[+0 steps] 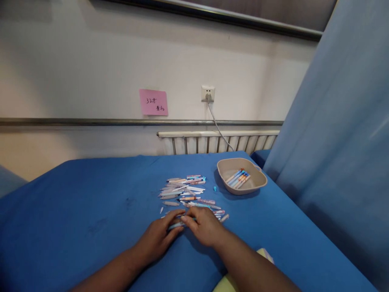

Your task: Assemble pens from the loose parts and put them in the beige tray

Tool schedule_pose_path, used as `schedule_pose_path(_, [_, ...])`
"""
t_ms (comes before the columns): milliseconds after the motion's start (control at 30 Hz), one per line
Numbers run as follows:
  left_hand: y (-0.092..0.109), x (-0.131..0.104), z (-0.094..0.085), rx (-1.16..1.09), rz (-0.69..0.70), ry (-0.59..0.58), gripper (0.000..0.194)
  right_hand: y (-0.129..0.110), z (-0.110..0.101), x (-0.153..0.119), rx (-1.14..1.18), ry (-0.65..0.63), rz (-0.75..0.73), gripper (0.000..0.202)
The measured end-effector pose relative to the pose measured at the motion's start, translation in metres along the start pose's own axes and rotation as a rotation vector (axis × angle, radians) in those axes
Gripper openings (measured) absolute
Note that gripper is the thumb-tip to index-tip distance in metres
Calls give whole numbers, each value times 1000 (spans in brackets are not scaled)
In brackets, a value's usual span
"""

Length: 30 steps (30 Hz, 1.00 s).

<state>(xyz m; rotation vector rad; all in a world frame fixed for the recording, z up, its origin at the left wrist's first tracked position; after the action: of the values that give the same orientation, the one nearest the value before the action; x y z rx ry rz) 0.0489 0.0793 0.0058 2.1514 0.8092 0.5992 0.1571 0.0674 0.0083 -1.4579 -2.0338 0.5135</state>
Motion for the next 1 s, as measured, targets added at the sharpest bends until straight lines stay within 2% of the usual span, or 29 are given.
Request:
schedule_pose_path(67, [0,1,0,-33,-12,-8,36,-2,-4,-1,54,42,-7,10])
schedule_pose_path(167, [-3,0,1,-24,-24,-4,37,-3,-4,-1,27,24,-35,6])
schedule_pose_path(267, [-6,-2,3,44,-20,1,40,0,1,0,-70,-17,-35,23])
schedule_pose_path(367, [-7,-3,4,85,-18,-1,42,4,8,0,-54,-75,-11,35])
schedule_pose_path(500, [-3,1,2,-6,-17,-3,42,4,3,-1,101,-2,13,11])
schedule_pose_path(633, [5,3,-1,-118,-5,1,45,0,-2,0,116,11,-17,2])
schedule_pose_path(733, [7,3,-8,-191,-16,42,42,3,-12,1,107,74,-6,10])
schedule_pose_path(800, [3,4,-13,-217,-64,82,32,8,-18,1,116,109,20,13])
schedule_pose_path(900, [-8,7,-17,-221,-156,106,30,15,-20,2,137,101,65,17])
schedule_pose_path(1000, [-11,9,-20,-236,-165,147,28,19,-18,3,147,84,99,20])
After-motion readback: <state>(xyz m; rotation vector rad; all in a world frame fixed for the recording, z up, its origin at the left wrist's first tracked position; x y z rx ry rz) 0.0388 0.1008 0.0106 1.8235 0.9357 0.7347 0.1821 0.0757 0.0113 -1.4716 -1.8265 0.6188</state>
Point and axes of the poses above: each hand's wrist, its own x-axis towards the middle knuckle, its own z-axis out of the palm, y = z × x, the point moved 9 cm from there along x, towards the middle knuckle, and after that the axes turned 11 degrees about -x, right-handed, at the moved point
